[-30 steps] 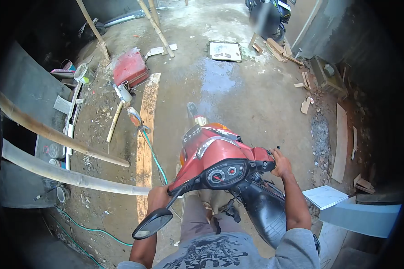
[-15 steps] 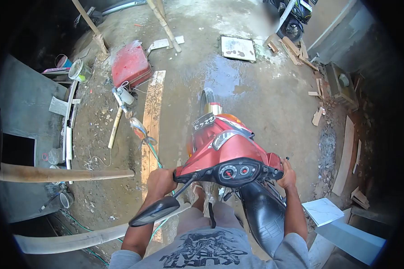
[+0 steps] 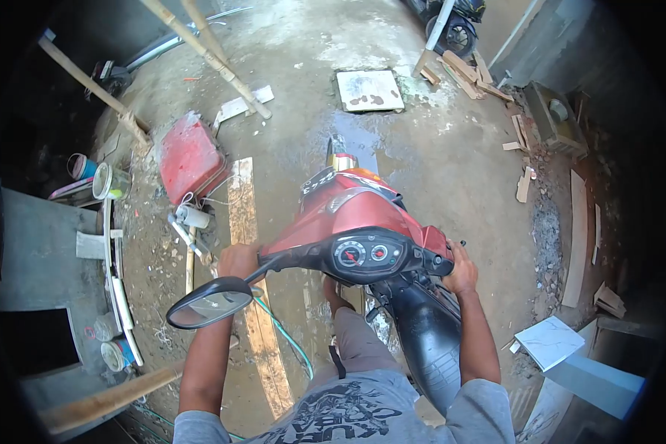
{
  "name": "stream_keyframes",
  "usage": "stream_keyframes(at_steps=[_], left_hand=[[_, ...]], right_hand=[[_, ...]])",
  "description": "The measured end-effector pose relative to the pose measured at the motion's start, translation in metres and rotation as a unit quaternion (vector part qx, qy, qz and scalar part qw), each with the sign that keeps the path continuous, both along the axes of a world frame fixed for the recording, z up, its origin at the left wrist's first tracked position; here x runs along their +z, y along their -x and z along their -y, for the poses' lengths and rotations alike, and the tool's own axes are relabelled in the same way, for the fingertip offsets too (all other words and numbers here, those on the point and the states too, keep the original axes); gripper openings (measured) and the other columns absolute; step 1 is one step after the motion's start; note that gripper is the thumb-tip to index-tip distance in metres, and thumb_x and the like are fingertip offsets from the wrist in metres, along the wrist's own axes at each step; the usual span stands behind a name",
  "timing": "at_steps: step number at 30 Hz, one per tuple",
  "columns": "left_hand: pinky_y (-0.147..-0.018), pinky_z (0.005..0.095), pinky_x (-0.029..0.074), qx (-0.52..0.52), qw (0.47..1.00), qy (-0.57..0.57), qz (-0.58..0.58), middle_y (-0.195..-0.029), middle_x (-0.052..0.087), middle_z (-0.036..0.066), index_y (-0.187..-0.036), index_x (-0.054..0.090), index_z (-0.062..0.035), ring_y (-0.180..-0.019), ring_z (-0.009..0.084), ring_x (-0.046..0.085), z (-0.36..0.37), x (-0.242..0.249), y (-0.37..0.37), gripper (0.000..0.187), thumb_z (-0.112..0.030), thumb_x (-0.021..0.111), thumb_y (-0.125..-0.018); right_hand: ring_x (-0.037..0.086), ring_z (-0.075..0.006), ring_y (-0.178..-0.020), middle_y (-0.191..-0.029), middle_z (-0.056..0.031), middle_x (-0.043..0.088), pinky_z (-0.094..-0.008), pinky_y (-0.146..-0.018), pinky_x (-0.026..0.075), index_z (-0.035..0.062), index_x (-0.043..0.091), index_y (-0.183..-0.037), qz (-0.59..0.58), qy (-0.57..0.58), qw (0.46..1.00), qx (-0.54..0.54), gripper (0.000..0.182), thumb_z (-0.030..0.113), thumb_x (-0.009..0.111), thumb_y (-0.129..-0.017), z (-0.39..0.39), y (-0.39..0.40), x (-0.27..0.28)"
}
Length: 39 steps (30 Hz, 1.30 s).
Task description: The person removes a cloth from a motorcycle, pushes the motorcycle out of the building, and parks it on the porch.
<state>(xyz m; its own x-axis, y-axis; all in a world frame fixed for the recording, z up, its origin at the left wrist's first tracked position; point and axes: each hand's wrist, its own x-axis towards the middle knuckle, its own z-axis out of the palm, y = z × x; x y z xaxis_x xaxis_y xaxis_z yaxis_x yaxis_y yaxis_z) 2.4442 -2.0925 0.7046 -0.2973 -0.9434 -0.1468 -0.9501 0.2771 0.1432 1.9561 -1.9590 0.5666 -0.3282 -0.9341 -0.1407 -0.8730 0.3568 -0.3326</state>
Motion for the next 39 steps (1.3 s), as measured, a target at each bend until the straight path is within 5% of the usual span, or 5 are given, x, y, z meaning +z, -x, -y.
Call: stream_keyframes(at_steps=[3,13,16,33,39], left_hand=[[-0.069,0.0523,0.053,-0.008,1.000,-0.003,0.002,-0.072,0.068,0.020,-0.090,0.073,-0.0116,-0.074,0.0416,0.069,0.065,0.000,0.005,0.024,-0.033,0.072,-0.080],[-0.069,0.0528,0.053,0.000,1.000,-0.025,0.003,-0.075,0.068,0.021,-0.091,0.071,-0.0108,-0.076,0.0436,0.068,0.270,-0.003,0.027,0.021,-0.030,0.070,-0.083],[-0.070,0.0528,0.053,0.012,0.999,-0.036,-0.002,-0.077,0.069,0.021,-0.091,0.072,-0.0109,-0.077,0.0433,0.068,0.319,-0.008,0.026,0.023,-0.031,0.071,-0.082],[-0.074,0.0496,0.055,0.104,0.990,-0.076,-0.056,-0.089,0.073,0.016,-0.108,0.073,-0.0179,-0.085,0.0370,0.071,0.635,-0.017,0.011,0.037,-0.039,0.073,-0.078],[-0.074,0.0515,0.055,0.065,0.986,-0.122,-0.093,-0.085,0.072,0.019,-0.106,0.071,-0.0157,-0.083,0.0399,0.070,0.769,-0.027,-0.002,0.032,-0.034,0.071,-0.079]], right_hand=[[0.058,-0.0332,-0.125,-0.144,-0.0118,0.055,-0.0475,-0.098,0.052,0.0211,0.050,-0.142,-0.023,0.030,0.999,0.017,0.073,0.016,0.072,-0.072,0.053,0.012,-0.015],[0.061,-0.0367,-0.116,-0.135,-0.0133,0.060,-0.0473,-0.091,0.054,0.0160,0.054,-0.135,-0.028,0.067,0.997,0.014,0.065,0.012,0.070,-0.073,0.255,0.025,0.014],[0.060,-0.0331,-0.121,-0.144,-0.0092,0.054,-0.0458,-0.094,0.054,0.0181,0.051,-0.141,-0.021,0.020,1.000,0.008,0.078,0.010,0.073,-0.067,0.324,0.039,0.018],[0.055,-0.0384,-0.128,-0.142,-0.0193,0.054,-0.0455,-0.103,0.048,0.0128,0.051,-0.142,-0.077,0.093,0.988,0.092,0.079,0.003,0.073,-0.067,0.701,0.050,0.033],[0.052,-0.0396,-0.131,-0.141,-0.0200,0.055,-0.0446,-0.107,0.044,0.0064,0.051,-0.140,-0.074,0.074,0.990,0.094,0.073,0.002,0.069,-0.070,0.827,0.050,0.033]])
